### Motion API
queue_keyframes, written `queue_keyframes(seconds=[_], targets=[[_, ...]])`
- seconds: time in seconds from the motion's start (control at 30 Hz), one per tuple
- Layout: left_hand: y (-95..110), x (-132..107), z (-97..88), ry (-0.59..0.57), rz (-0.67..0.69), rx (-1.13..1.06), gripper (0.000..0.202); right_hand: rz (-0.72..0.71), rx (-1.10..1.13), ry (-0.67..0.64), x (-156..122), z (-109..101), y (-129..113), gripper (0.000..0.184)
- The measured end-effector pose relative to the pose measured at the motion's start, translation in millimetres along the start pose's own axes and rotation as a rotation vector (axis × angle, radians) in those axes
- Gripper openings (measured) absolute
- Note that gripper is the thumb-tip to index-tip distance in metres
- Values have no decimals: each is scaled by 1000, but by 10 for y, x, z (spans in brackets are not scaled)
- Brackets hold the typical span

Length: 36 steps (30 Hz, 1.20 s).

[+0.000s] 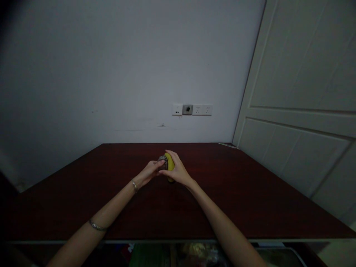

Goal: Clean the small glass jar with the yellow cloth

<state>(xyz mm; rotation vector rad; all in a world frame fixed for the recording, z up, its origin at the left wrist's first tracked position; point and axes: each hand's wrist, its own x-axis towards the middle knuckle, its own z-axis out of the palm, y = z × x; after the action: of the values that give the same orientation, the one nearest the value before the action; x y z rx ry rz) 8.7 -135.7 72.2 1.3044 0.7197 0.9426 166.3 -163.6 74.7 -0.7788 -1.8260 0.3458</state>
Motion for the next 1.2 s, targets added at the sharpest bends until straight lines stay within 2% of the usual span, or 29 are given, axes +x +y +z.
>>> queue_keyframes(seconds=[0.1,0.2,0.27,0.43,0.5,0.57,0.7,0.87,1.03,1.2], targets=[[2,9,-14,-23,-36,-2,41,24,-6,29,-5,11,34,75],[24,0,-10,-125,-12,-36,46,75,28,72,7,-2,69,74],[32,-6,3,-187,35,-27,52,165,96,118,27,-9,92,72],[-53,29,17,-84,220,206,101,391,284,185,83,-4,92,68],[-94,48,6,-51,290,342,101,424,317,177,88,5,69,66],[-118,59,-7,-18,336,458,89,429,337,148,78,14,53,64],[-149,80,-10,2,353,502,72,345,235,96,40,6,73,59],[-180,95,21,3,351,354,81,183,38,66,34,-67,78,55],[-140,61,51,-79,364,283,88,39,60,105,55,-127,-15,34],[-127,38,57,-56,353,328,91,-78,118,74,55,-126,-103,19]])
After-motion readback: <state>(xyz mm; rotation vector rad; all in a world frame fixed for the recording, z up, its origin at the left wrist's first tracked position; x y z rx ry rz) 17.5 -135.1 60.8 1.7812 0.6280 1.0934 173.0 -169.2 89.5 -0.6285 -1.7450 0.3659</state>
